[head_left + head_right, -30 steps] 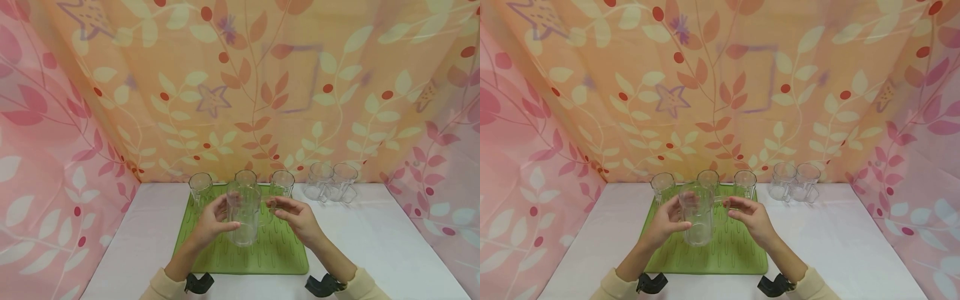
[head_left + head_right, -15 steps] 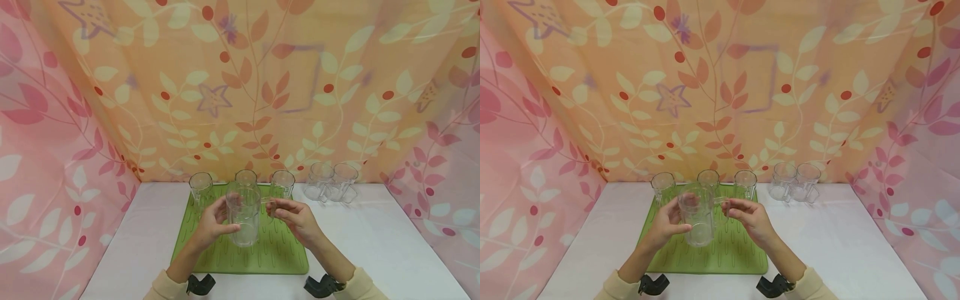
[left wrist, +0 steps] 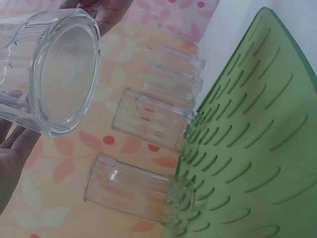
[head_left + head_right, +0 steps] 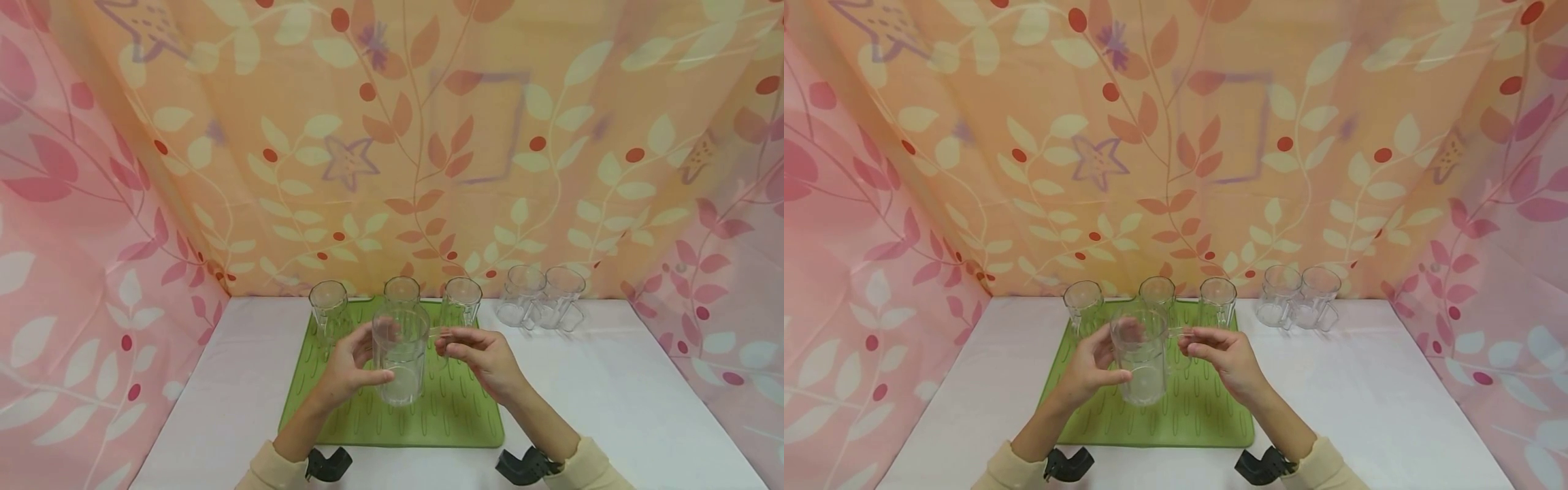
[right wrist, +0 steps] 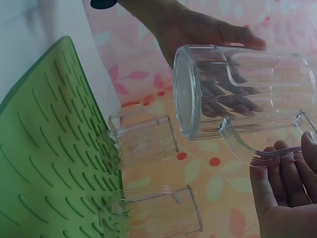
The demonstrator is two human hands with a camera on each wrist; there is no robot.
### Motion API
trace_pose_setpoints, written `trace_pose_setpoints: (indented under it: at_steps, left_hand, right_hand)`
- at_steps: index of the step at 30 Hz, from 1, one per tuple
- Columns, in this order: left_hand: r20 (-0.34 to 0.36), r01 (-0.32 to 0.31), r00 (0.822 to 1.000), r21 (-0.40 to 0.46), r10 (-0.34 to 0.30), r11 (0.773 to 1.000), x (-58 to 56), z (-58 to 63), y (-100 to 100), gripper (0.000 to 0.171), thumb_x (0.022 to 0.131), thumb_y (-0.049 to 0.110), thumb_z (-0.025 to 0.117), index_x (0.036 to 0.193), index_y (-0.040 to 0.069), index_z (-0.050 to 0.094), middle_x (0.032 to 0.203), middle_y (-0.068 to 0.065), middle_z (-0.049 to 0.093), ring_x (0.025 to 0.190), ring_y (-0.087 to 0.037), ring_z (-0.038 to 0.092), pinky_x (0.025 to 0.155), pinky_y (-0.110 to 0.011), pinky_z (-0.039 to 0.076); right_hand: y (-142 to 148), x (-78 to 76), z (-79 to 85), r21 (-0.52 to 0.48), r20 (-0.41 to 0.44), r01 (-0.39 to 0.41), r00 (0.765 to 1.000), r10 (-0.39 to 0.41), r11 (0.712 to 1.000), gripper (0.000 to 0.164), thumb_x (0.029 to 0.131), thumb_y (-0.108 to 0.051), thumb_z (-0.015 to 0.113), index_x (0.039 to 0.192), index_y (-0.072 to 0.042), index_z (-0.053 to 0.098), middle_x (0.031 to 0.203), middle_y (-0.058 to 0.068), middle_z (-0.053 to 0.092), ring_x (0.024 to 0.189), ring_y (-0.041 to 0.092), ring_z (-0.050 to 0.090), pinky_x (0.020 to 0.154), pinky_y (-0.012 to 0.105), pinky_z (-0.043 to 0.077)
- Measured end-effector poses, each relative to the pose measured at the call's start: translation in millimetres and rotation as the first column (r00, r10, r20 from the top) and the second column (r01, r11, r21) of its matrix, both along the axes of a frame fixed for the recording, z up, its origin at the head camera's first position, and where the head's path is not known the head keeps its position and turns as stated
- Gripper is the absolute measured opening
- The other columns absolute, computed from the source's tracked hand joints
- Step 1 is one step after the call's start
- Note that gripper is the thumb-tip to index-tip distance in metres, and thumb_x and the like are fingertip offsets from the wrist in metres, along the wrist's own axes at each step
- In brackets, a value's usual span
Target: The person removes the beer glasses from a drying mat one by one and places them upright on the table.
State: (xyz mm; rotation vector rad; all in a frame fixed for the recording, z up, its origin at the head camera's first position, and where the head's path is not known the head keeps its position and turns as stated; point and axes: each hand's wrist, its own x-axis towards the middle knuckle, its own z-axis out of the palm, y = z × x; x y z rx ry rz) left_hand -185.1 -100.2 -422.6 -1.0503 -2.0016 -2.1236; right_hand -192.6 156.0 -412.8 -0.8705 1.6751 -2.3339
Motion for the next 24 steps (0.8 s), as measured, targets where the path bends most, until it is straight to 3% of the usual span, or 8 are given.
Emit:
trace_pose_setpoints:
  at_steps: [8, 13, 20, 24]
  left_hand:
    - [0.001, 0.011, 1.000, 0.000, -0.011, 1.000, -1.1, -1.9, -0.8, 0.068, 0.073, -0.005, 0.071, 0.133, -0.004, 0.038, 0.125, -0.030, 0.047, 0.115, -0.036, 0.049, 0.097, -0.028, 0.043]
    - [-0.015, 0.021, 1.000, -0.001, -0.021, 1.000, -1.3, -2.3, -1.3, 0.068, 0.075, 0.001, 0.072, 0.133, -0.004, 0.038, 0.125, -0.029, 0.048, 0.116, -0.032, 0.050, 0.097, -0.028, 0.043]
    - [-0.011, 0.029, 1.000, -0.003, -0.030, 1.000, 0.0, -1.2, -1.5, 0.068, 0.075, -0.003, 0.071, 0.134, -0.003, 0.037, 0.125, -0.028, 0.048, 0.116, -0.033, 0.050, 0.096, -0.029, 0.044]
    - [-0.004, 0.024, 1.000, -0.008, -0.024, 1.000, 1.0, -0.9, -1.7, 0.069, 0.073, -0.008, 0.069, 0.134, -0.004, 0.037, 0.125, -0.028, 0.049, 0.115, -0.034, 0.050, 0.095, -0.029, 0.045]
  right_hand:
    - [0.6, -0.2, -1.2, 0.030, -0.021, 0.036, 0.999, -0.036, 0.999, 0.029, 0.086, 0.009, 0.053, 0.111, 0.024, 0.049, 0.098, 0.007, 0.069, 0.092, 0.021, 0.065, 0.082, 0.033, 0.053]
    - [1.4, -0.2, 0.9, 0.074, -0.091, 0.070, 0.994, -0.063, 0.995, 0.028, 0.086, 0.008, 0.055, 0.110, 0.023, 0.051, 0.099, 0.008, 0.068, 0.091, 0.021, 0.066, 0.079, 0.033, 0.054]
    - [1.9, 0.5, 2.4, 0.122, -0.167, 0.096, 0.983, -0.075, 0.988, 0.025, 0.085, 0.009, 0.055, 0.109, 0.009, 0.061, 0.098, 0.014, 0.068, 0.090, 0.021, 0.066, 0.075, 0.038, 0.054]
    - [1.3, 0.7, 1.0, 0.138, -0.183, 0.103, 0.980, -0.077, 0.985, 0.024, 0.085, 0.010, 0.055, 0.108, 0.011, 0.060, 0.097, 0.018, 0.067, 0.089, 0.020, 0.066, 0.074, 0.039, 0.055]
